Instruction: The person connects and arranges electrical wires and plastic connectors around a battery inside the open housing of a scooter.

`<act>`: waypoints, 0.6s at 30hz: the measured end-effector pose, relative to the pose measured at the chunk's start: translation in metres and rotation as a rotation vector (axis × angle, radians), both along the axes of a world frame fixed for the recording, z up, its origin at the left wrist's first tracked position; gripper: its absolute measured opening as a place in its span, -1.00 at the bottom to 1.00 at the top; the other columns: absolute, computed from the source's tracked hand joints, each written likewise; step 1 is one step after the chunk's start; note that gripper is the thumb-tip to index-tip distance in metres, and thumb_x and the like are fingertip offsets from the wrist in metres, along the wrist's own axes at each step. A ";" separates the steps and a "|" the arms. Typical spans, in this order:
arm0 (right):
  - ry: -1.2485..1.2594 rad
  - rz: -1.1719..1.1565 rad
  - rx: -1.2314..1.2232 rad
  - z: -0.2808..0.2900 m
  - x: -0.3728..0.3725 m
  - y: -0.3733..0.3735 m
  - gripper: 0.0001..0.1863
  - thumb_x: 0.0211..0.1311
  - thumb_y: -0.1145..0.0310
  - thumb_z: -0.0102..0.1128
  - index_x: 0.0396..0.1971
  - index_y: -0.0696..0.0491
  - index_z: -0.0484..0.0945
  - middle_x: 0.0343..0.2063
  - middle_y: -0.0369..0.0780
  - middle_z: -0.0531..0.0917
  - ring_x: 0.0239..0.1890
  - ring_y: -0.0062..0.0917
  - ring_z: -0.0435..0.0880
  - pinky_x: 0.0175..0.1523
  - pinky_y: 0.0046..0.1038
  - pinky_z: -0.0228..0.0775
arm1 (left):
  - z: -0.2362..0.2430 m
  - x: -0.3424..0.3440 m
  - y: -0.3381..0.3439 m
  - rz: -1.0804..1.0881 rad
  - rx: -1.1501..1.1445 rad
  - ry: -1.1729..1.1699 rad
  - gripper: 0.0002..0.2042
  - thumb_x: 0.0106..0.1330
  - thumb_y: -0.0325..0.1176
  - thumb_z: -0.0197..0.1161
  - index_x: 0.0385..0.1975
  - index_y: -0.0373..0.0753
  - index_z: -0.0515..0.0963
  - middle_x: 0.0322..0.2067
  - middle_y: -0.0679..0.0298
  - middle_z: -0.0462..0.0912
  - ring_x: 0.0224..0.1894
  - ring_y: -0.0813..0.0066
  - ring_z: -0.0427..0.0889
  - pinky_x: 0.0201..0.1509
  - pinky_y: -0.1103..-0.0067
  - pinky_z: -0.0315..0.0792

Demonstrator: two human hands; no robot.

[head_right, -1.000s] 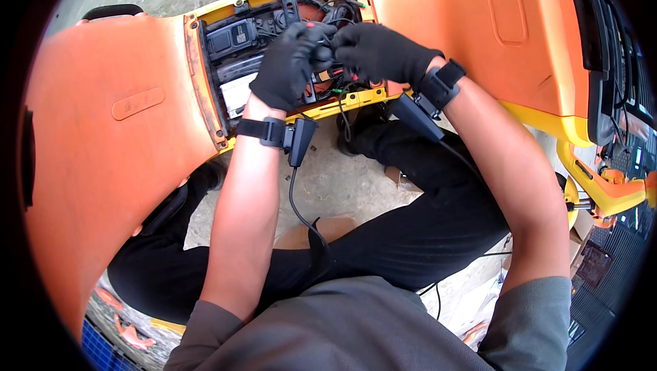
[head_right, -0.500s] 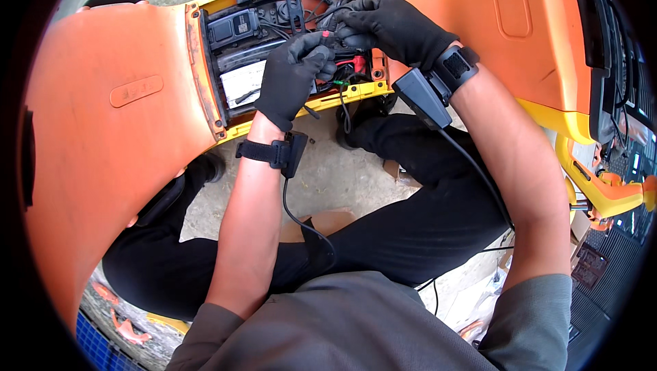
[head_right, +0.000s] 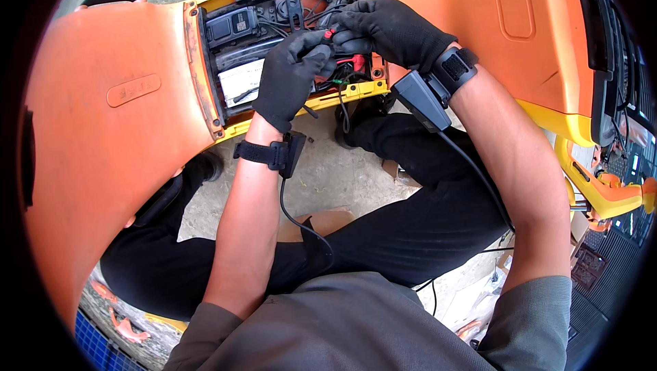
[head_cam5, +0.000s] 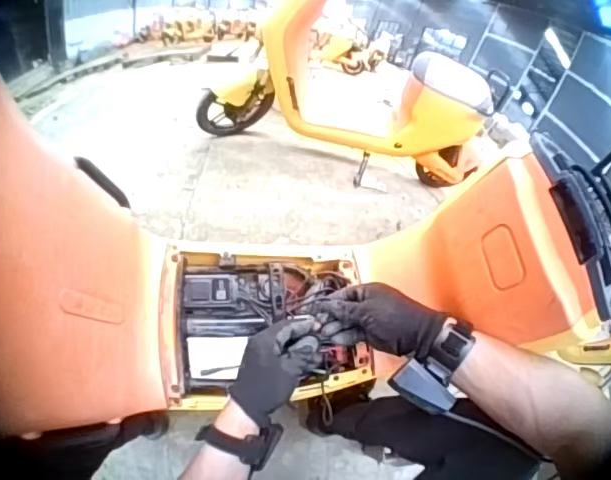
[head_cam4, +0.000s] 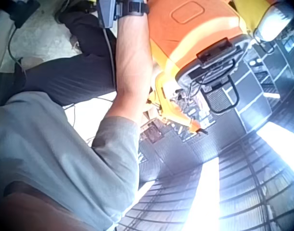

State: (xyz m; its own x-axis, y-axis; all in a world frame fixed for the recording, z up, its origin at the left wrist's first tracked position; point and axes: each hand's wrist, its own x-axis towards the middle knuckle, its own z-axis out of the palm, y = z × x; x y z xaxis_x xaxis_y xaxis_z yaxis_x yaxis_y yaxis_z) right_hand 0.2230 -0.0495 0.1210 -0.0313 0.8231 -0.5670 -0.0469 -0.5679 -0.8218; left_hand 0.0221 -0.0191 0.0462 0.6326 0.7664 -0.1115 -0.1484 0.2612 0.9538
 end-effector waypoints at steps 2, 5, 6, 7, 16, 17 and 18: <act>0.003 0.001 0.016 0.000 -0.002 0.000 -0.68 0.50 0.25 0.05 0.05 0.16 0.50 -0.24 -0.29 0.68 -0.24 -0.73 0.68 -0.14 -0.70 0.60 | -0.001 0.000 0.000 0.004 -0.009 -0.019 -0.75 0.37 -0.53 0.17 0.02 -0.40 0.53 -0.24 0.18 0.71 -0.28 0.48 0.72 -0.14 0.57 0.60; 0.002 0.004 -0.010 0.004 -0.003 0.000 -0.68 0.51 0.26 0.04 0.06 0.16 0.50 -0.24 -0.30 0.68 -0.26 -0.74 0.67 -0.15 -0.70 0.60 | -0.002 0.000 0.000 0.004 0.005 -0.036 -0.77 0.37 -0.53 0.16 -0.01 -0.41 0.53 -0.24 0.16 0.70 -0.26 0.46 0.73 -0.12 0.55 0.61; 0.030 -0.012 -0.012 0.003 -0.003 0.000 -0.70 0.50 0.30 0.04 0.04 0.19 0.51 -0.23 -0.25 0.69 -0.25 -0.68 0.69 -0.12 -0.67 0.62 | -0.002 0.001 0.000 0.005 0.020 -0.036 -0.77 0.37 -0.53 0.16 -0.01 -0.42 0.53 -0.24 0.15 0.70 -0.25 0.45 0.73 -0.12 0.54 0.61; 0.057 -0.030 -0.013 0.002 0.000 0.000 -0.71 0.49 0.34 0.04 0.02 0.22 0.52 -0.21 -0.20 0.70 -0.24 -0.63 0.71 -0.08 -0.64 0.64 | -0.003 0.002 0.001 0.004 0.035 -0.038 -0.78 0.37 -0.53 0.16 -0.02 -0.42 0.53 -0.25 0.15 0.70 -0.25 0.44 0.73 -0.12 0.54 0.61; 0.105 0.007 -0.002 0.000 -0.001 0.000 -0.68 0.51 0.27 0.02 0.08 0.17 0.50 -0.21 -0.29 0.69 -0.30 -0.73 0.68 -0.13 -0.67 0.61 | -0.006 0.001 0.000 0.015 0.104 -0.015 -0.81 0.36 -0.54 0.18 -0.07 -0.41 0.53 -0.24 0.15 0.70 -0.24 0.42 0.74 -0.12 0.54 0.61; 0.113 0.005 -0.002 0.000 -0.002 0.000 -0.67 0.52 0.27 0.02 0.09 0.17 0.49 -0.21 -0.28 0.69 -0.30 -0.72 0.68 -0.13 -0.66 0.61 | -0.006 0.001 0.000 0.020 0.110 -0.008 -0.82 0.35 -0.54 0.19 -0.09 -0.40 0.54 -0.25 0.18 0.69 -0.24 0.45 0.73 -0.13 0.55 0.60; 0.113 0.009 0.008 0.002 -0.002 0.000 -0.67 0.51 0.27 0.02 0.10 0.18 0.49 -0.21 -0.28 0.69 -0.30 -0.72 0.68 -0.13 -0.66 0.62 | -0.006 0.001 0.000 0.026 0.115 0.000 -0.83 0.35 -0.54 0.19 -0.10 -0.39 0.55 -0.26 0.20 0.69 -0.25 0.47 0.72 -0.13 0.56 0.59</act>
State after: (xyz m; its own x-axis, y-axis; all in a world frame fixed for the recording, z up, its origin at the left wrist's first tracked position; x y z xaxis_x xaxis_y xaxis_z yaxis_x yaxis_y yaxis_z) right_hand 0.2210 -0.0495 0.1225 -0.1017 0.8273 -0.5525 -0.1348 -0.5617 -0.8163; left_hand 0.0230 -0.0193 0.0402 0.6126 0.7901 -0.0212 -0.1541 0.1457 0.9773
